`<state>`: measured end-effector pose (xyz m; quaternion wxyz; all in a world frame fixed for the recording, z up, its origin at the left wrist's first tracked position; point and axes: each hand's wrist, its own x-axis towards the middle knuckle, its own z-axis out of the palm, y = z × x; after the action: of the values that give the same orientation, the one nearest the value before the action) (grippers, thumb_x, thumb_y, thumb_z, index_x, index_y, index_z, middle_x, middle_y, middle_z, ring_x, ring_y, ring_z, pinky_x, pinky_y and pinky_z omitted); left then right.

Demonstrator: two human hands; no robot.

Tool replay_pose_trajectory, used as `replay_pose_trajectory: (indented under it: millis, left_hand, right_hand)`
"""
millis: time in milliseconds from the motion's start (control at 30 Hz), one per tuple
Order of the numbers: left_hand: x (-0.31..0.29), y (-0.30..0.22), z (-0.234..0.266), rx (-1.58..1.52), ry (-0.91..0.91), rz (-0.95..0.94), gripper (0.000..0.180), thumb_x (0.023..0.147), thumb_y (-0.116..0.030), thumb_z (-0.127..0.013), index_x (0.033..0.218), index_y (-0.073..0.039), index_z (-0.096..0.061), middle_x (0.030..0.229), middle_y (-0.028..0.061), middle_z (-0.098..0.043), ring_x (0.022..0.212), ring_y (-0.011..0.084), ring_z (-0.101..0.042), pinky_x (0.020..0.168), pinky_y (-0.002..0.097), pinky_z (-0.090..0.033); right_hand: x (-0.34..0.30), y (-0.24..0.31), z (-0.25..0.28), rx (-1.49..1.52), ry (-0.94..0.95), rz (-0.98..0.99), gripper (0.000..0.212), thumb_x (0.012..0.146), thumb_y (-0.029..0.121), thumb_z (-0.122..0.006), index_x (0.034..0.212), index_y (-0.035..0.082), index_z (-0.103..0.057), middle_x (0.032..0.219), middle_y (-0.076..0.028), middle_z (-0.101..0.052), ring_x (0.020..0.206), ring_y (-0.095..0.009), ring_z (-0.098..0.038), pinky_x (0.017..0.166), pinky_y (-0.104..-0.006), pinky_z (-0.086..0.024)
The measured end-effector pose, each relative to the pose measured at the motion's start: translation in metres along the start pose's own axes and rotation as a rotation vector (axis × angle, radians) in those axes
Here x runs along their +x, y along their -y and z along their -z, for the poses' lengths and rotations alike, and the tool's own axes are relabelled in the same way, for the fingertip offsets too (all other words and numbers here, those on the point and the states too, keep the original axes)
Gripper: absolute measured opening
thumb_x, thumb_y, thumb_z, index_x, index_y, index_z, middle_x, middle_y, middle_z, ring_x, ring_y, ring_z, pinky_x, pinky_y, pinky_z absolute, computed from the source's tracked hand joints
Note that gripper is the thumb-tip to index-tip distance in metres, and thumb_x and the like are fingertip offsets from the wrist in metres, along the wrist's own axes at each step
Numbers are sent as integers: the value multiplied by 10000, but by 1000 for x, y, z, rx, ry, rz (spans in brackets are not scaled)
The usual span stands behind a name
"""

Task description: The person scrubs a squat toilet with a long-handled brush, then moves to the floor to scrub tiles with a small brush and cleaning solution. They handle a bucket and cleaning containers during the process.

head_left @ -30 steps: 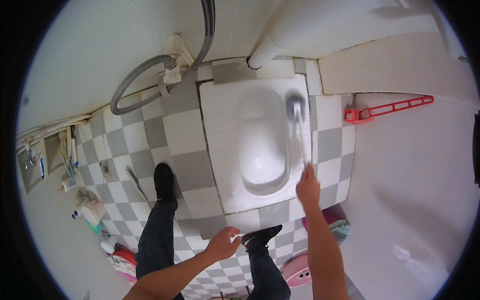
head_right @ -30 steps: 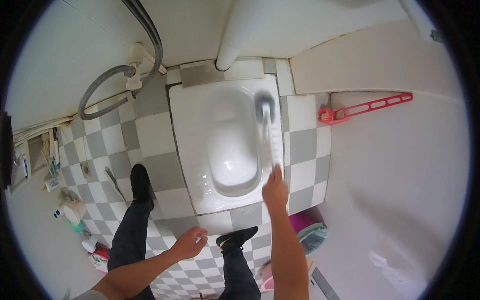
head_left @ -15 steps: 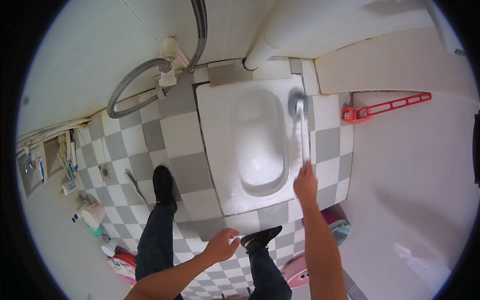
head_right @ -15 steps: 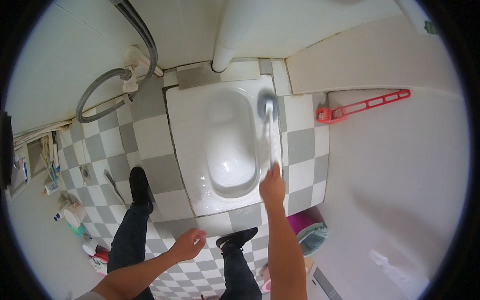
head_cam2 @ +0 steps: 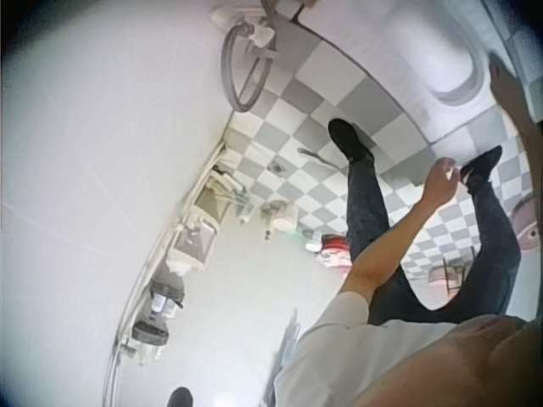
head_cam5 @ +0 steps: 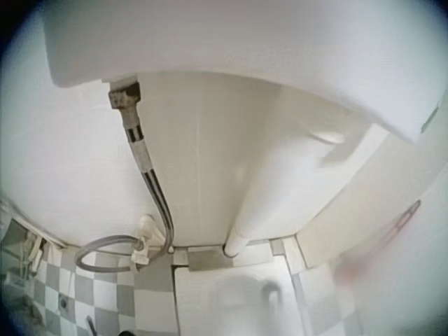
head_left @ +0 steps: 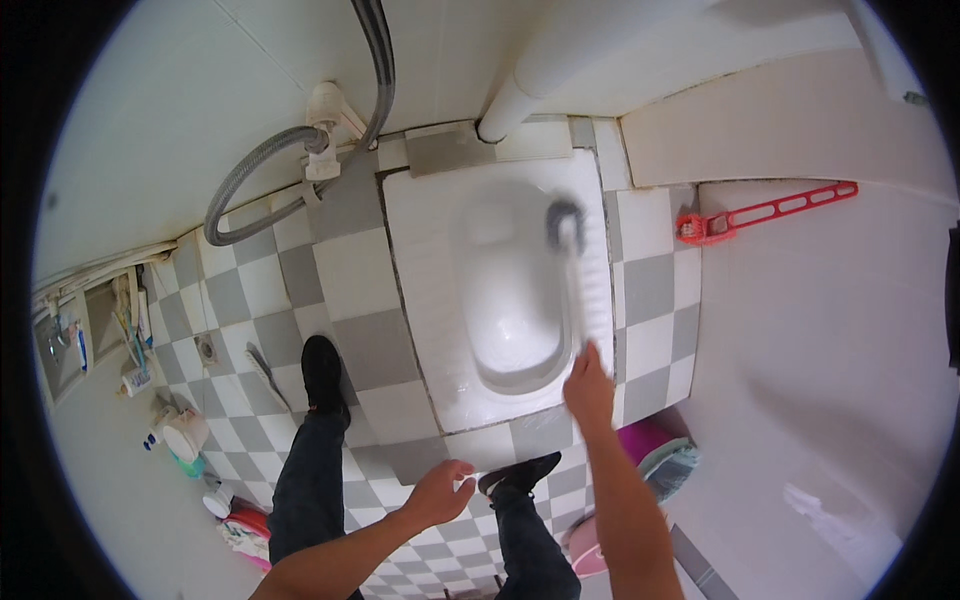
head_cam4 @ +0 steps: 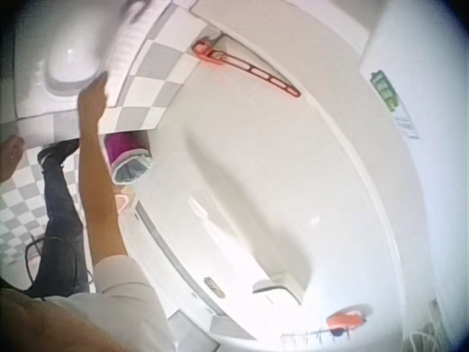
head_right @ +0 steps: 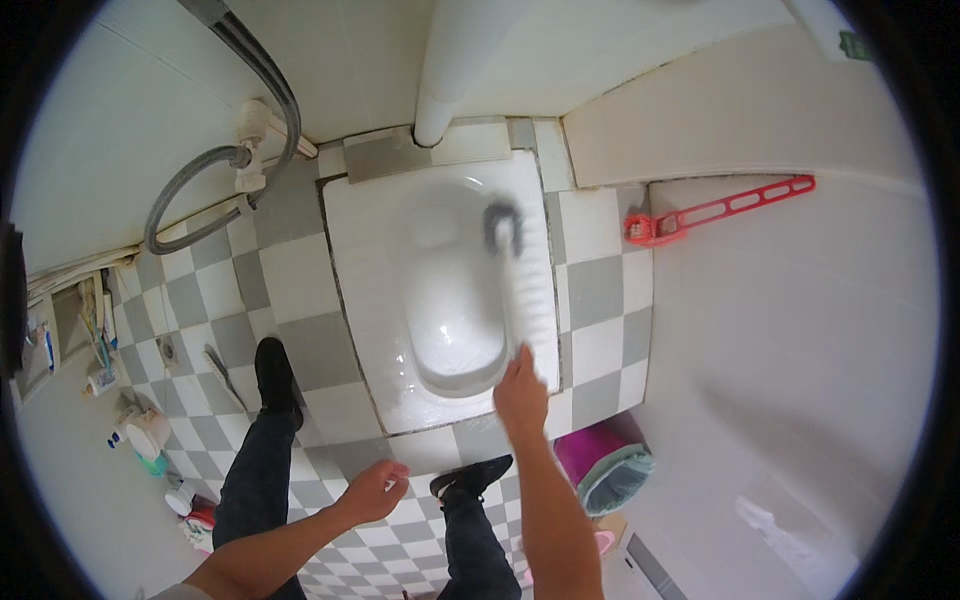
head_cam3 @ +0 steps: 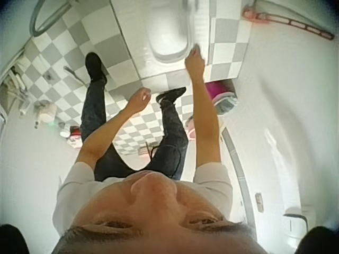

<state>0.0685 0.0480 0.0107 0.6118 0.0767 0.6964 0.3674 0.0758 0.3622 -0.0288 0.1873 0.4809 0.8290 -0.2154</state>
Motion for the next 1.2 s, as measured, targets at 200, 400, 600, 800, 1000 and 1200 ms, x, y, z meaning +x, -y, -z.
replay_pose_trajectory:
  millis: [200,400,600,800,1000,1200]
  left_hand:
    - [-2,-7,10,-15,7,33,303,986,-233,-635,1196,-15,-642,1157,141,-681,1049,245,-679,919,364,-546]
    - [-5,-13,20,-26,19,32,307,987,-236,-632,1197,-12,-641,1153,149,-675,1066,252,-675,926,368,-546]
    - [-4,-10,19,-22,20,12,322,987,-244,-623,1199,-2,-630,1168,164,-675,1086,282,-670,932,385,-534]
    - [-9,-8,12,-45,43,36,316,996,-241,-629,1215,-14,-627,1182,148,-687,1106,262,-673,915,369,-541]
    - [-11,-3,19,-70,15,20,305,990,-231,-632,1207,-16,-627,1188,134,-676,1080,258,-675,908,370,-543]
    - [-17,4,27,-53,-21,19,291,995,-221,-624,1198,-13,-625,1170,141,-664,1066,263,-672,909,373,-543]
  right_hand:
    - [-23,50,-11,-22,163,-2,422,1035,300,-493,1425,145,-536,977,-262,-720,913,-479,-687,816,-572,-535]
    - [89,122,-21,-217,92,105,306,1019,229,-472,1229,77,-635,1032,-214,-726,972,-418,-708,814,-523,-573]
    - [68,119,-64,-130,253,47,356,1011,208,-479,1297,33,-597,1065,-249,-713,1019,-409,-701,891,-498,-560]
    - [14,47,-43,511,275,-66,453,1023,267,-515,1349,-37,-591,1025,-275,-711,1005,-414,-693,844,-448,-525]
    - [-114,69,-8,233,221,111,400,1026,254,-548,1388,91,-596,889,-243,-712,792,-448,-696,695,-537,-537]
    - [-75,152,-43,-50,204,173,414,1046,263,-488,1435,121,-478,843,-247,-712,792,-491,-693,683,-592,-541]
